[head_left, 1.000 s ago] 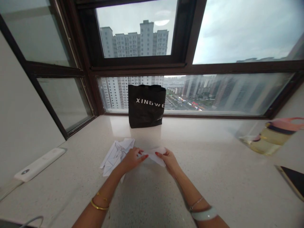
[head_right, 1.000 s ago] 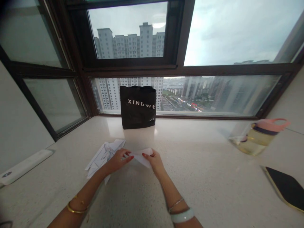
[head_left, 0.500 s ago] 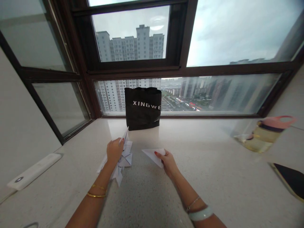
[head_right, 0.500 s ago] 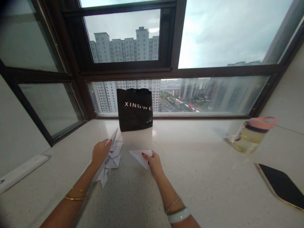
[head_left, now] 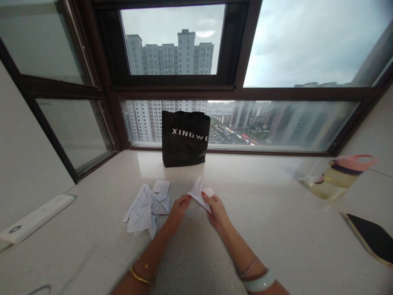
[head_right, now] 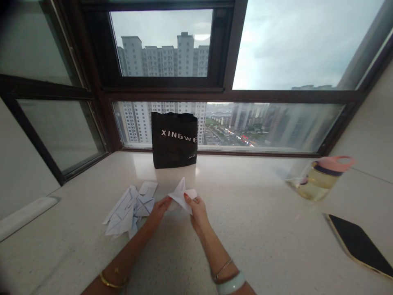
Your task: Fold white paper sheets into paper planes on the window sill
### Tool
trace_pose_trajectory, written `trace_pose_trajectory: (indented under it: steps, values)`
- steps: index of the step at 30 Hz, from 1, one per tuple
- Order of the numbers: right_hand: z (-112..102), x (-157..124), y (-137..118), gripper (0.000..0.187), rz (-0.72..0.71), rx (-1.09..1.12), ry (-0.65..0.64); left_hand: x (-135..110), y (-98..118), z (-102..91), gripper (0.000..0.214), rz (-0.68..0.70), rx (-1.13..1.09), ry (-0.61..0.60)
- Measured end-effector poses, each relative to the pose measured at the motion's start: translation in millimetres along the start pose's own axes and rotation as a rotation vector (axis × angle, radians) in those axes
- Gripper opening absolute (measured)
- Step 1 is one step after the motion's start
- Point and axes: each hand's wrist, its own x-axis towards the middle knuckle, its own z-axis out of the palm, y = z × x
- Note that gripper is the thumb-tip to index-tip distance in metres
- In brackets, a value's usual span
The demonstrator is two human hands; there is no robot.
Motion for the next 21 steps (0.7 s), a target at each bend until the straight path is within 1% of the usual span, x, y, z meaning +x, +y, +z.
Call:
trace_pose_trajectory:
  steps: [2,4,7,9,11,14,18,21]
  values:
    - [0,-1,-1,0.03,-0.003,0.012,0.004,0,-1,-1.2,0.049,-0.001,-0.058,0.035]
    - [3,-5,-3,0.028,0.061,0.024,-0.073,-2,1,-1.4,0.05,-0.006,-0.151,0.046]
    - [9,-13,-4,0.028,0.203,0.006,-0.252,-5,8,-0.3,0.048,-0.018,-0.263,-0.039]
    - [11,-16,-2,0.028,0.243,-0.019,-0.283,-7,12,-0.4,0.045,-0.013,-0.289,-0.076]
    - [10,-15,1,0.026,0.243,-0.05,-0.219,-7,14,-1.9,0.037,0.017,-0.287,-0.052]
    - [2,-9,1,0.024,0.2,-0.072,-0.063,-6,14,-6.1,0.033,0.055,-0.264,0.071]
    - [-8,0,-10,0.026,0.007,0.001,0.123,-4,11,-11.8,0.039,0.007,-0.185,0.214]
    - [-9,0,-21,0.028,-0.118,0.044,0.173,-2,7,-13.8,0.037,-0.007,-0.179,0.287]
